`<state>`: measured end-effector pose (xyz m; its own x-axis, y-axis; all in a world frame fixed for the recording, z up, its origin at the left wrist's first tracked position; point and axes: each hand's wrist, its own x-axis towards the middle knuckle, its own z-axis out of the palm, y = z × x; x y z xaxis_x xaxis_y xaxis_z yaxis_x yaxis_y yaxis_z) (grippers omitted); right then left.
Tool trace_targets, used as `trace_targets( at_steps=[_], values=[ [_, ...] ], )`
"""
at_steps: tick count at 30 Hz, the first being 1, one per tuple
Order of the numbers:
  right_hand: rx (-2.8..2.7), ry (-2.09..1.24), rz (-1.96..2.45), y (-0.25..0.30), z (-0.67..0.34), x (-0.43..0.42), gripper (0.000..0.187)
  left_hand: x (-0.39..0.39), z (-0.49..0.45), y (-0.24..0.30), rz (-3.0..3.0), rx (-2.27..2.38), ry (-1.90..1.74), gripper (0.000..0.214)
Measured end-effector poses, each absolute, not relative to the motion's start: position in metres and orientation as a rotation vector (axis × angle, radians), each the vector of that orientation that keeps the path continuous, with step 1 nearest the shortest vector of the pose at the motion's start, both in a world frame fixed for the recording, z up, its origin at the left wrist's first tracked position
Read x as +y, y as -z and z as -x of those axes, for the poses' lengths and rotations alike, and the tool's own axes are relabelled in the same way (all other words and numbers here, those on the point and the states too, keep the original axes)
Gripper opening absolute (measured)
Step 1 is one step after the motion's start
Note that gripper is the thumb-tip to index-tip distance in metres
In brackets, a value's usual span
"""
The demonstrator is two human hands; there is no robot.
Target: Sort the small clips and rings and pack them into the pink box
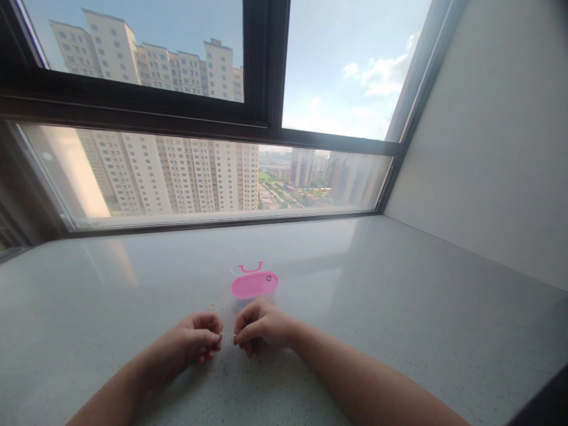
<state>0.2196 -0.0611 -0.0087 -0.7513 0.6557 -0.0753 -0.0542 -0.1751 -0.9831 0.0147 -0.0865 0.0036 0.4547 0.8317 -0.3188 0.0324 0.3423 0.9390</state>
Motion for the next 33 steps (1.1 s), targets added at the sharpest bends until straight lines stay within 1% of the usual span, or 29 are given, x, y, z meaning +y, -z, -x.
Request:
trace_targets(
  at_steps=[6,16,33],
  values=[
    [-1.647,-1.993,0.728,0.0099,-0.2212,-0.0603,0.021,-0.0891,-0.0179,-0.0106,-1.089,0.99,-0.627,0.008],
    [-1.618,-2.025,0.753,0.0087,-0.2209,-0.0603,0.019,-0.088,-0.0177,-0.0086,-1.094,1.002,-0.635,0.01],
    [-1.676,-1.986,0.714,0.0092,-0.2198,-0.0604,0.026,-0.0893,-0.0195,-0.0136,-1.072,1.007,-0.633,0.014]
  ],
)
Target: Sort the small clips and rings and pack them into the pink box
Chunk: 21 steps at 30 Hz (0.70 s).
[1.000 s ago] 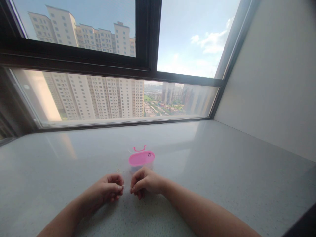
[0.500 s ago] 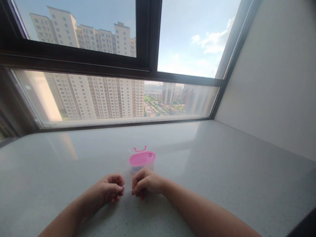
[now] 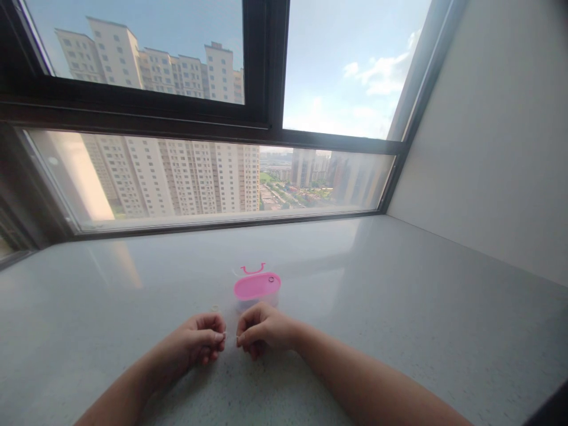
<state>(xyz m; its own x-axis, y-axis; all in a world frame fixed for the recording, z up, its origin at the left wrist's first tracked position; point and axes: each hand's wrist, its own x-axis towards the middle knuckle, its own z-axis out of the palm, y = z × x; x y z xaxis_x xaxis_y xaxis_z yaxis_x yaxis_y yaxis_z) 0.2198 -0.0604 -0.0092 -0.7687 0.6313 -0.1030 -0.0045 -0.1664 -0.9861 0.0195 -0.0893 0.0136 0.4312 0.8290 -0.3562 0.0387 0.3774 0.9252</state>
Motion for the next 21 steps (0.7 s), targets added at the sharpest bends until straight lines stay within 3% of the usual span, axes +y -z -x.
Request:
trace_targets(
  at_steps=[11,21],
  values=[
    [-1.735,-1.931,0.722,0.0112,-0.2199,-0.0625,0.031,-0.0865,-0.0175,-0.0069,-1.088,0.98,-0.641,0.011],
    [-1.782,-1.967,0.674,0.0106,-0.2177,-0.062,0.036,-0.0846,-0.0153,-0.005,-1.11,0.98,-0.619,0.024]
  ],
)
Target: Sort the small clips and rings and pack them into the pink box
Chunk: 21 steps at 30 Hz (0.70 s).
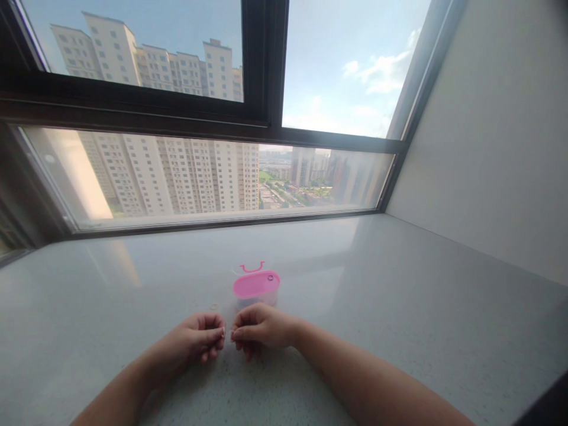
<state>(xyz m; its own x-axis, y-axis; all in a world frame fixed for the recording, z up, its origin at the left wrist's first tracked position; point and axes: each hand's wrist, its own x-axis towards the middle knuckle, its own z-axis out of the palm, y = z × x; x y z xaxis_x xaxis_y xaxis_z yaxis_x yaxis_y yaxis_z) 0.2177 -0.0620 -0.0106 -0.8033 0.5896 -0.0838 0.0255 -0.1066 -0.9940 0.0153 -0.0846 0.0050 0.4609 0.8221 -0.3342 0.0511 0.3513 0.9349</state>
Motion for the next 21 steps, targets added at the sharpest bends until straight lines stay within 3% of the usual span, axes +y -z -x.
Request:
trace_targets(
  at_steps=[21],
  values=[
    [-1.819,-1.961,0.647,0.0117,-0.2182,-0.0604,0.032,-0.0871,-0.0145,-0.0039,-1.218,0.955,-0.601,0.03]
  ],
)
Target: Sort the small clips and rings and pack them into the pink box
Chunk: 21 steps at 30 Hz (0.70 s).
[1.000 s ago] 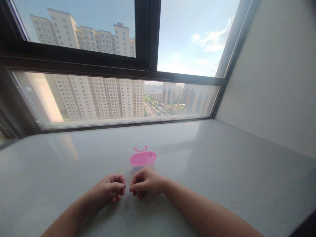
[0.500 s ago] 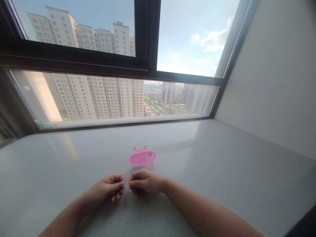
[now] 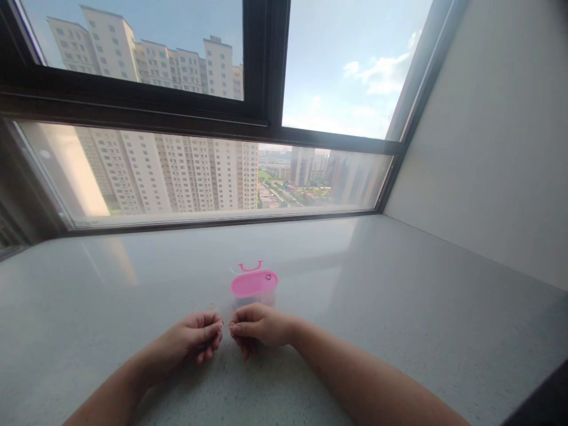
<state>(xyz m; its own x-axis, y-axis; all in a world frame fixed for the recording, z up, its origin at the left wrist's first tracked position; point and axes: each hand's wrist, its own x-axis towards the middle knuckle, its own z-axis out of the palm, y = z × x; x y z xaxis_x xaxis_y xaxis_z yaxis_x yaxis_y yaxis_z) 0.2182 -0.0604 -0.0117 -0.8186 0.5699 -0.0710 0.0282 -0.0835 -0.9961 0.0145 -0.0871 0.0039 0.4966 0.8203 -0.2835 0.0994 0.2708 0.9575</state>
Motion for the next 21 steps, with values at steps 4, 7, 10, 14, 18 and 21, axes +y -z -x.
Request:
trace_targets(
  at_steps=[4,7,10,14,18,21],
  values=[
    [-1.798,-1.957,0.66,0.014,-0.2179,-0.0593,0.034,-0.0874,-0.0157,-0.0047,-1.198,0.96,-0.611,0.029],
    [-1.772,-1.955,0.695,0.0138,-0.217,-0.0593,0.037,-0.0876,-0.0168,-0.0049,-1.165,0.971,-0.623,0.026],
    [-1.758,-1.976,0.712,0.0117,-0.2167,-0.0601,0.039,-0.0878,-0.018,-0.0058,-1.135,1.002,-0.63,0.026],
    [-1.75,-2.009,0.715,0.0103,-0.2175,-0.0604,0.039,-0.0877,-0.0187,-0.0072,-1.132,1.018,-0.643,0.027],
    [-1.734,-1.997,0.739,0.011,-0.2173,-0.0603,0.038,-0.0872,-0.0185,-0.0062,-1.157,1.017,-0.665,0.026],
    [-1.71,-1.965,0.734,0.0115,-0.2166,-0.0607,0.036,-0.0888,-0.0216,-0.0081,-1.188,1.015,-0.708,0.026]
  ],
)
